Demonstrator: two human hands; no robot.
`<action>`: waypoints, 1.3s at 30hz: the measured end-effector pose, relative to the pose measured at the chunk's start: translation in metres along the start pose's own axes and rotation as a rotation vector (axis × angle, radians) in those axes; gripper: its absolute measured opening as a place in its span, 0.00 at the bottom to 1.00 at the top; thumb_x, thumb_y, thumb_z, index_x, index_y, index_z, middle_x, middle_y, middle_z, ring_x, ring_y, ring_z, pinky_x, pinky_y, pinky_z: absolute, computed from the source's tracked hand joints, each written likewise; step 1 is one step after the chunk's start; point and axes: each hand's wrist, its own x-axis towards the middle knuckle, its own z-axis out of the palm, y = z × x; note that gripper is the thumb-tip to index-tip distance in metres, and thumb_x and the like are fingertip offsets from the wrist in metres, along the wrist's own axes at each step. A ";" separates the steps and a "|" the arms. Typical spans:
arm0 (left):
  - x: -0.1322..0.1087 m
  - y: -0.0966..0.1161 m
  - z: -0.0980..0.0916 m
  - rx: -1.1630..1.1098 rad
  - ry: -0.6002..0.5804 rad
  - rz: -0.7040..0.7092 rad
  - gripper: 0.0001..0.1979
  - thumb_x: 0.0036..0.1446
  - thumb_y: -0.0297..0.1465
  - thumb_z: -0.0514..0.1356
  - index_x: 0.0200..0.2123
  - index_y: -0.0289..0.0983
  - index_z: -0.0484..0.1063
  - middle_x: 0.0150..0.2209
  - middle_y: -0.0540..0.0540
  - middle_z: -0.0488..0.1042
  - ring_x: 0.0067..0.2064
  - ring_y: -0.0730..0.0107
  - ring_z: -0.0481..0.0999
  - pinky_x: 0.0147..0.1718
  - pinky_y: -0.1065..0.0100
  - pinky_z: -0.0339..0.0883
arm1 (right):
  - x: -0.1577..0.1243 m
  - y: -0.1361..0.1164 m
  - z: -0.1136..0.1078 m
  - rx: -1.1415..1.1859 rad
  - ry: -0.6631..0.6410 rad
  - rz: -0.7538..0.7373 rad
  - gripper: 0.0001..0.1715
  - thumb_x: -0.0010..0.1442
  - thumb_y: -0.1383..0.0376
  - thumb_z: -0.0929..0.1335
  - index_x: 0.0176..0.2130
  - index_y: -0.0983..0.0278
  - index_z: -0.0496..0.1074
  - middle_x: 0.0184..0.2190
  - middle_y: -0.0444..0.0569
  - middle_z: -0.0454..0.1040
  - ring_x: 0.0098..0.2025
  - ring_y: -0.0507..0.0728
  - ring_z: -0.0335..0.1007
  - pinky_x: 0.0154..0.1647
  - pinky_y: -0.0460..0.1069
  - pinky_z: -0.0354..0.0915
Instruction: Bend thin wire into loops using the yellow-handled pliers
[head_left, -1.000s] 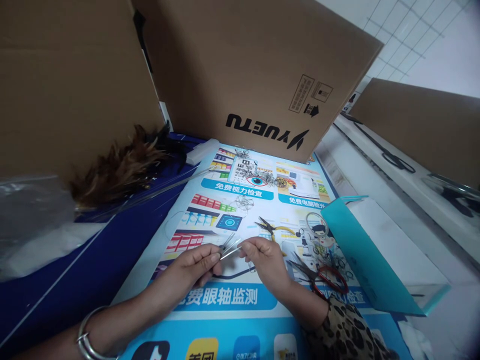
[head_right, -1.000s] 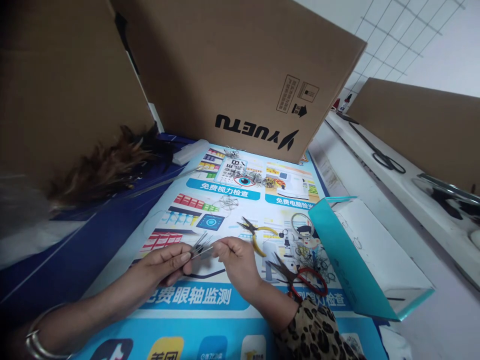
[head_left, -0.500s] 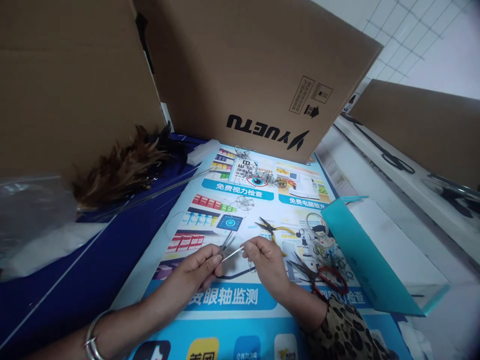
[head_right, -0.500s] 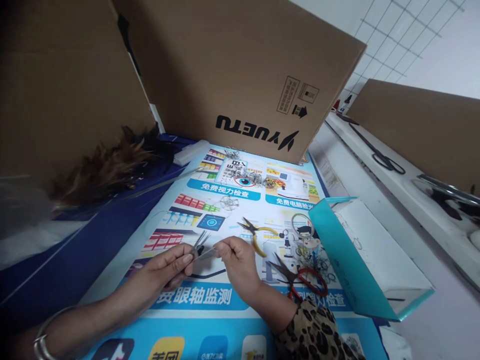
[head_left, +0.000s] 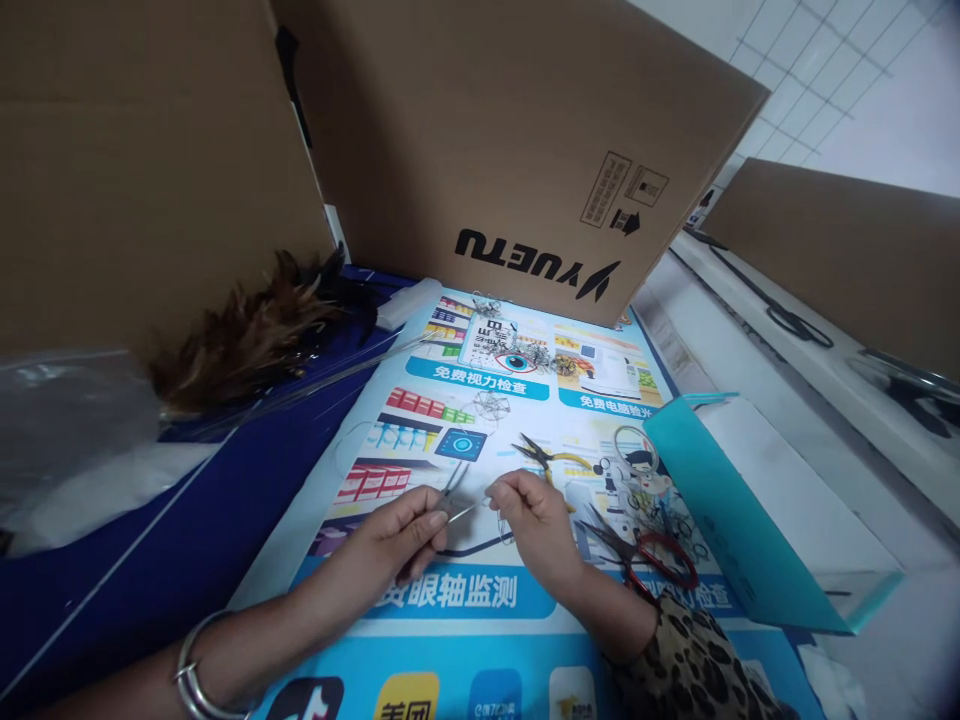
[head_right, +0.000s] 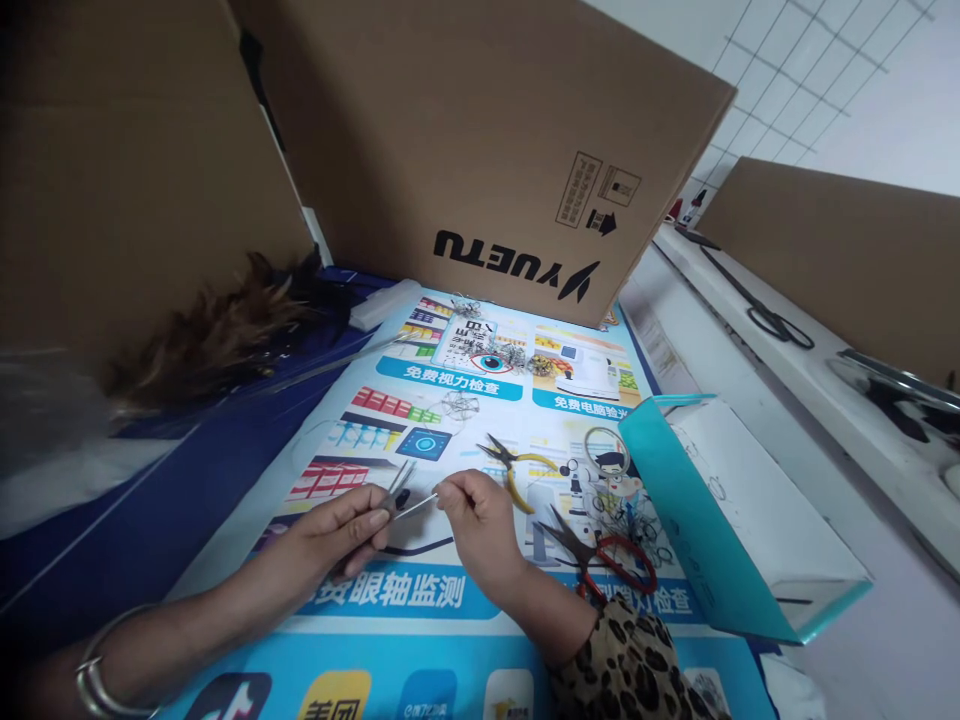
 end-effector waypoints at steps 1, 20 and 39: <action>0.000 0.001 -0.002 0.022 0.005 -0.001 0.13 0.61 0.39 0.48 0.28 0.37 0.60 0.15 0.57 0.57 0.18 0.78 0.53 0.18 0.75 0.47 | 0.000 -0.001 0.000 -0.004 0.012 -0.001 0.11 0.58 0.62 0.64 0.27 0.64 0.70 0.24 0.43 0.69 0.28 0.50 0.63 0.30 0.44 0.59; -0.036 0.004 -0.093 1.075 -0.021 0.269 0.13 0.57 0.31 0.52 0.39 0.42 0.75 0.42 0.46 0.75 0.44 0.60 0.72 0.43 0.64 0.63 | 0.006 0.005 -0.009 0.036 0.062 0.086 0.11 0.60 0.59 0.62 0.36 0.63 0.68 0.28 0.43 0.68 0.33 0.52 0.64 0.34 0.45 0.60; -0.042 0.011 -0.025 0.292 0.051 0.021 0.15 0.60 0.40 0.48 0.30 0.36 0.65 0.26 0.51 0.69 0.26 0.74 0.65 0.27 0.72 0.59 | -0.015 -0.013 0.026 0.042 -0.150 0.030 0.11 0.59 0.60 0.64 0.31 0.64 0.71 0.26 0.44 0.70 0.30 0.51 0.65 0.32 0.44 0.61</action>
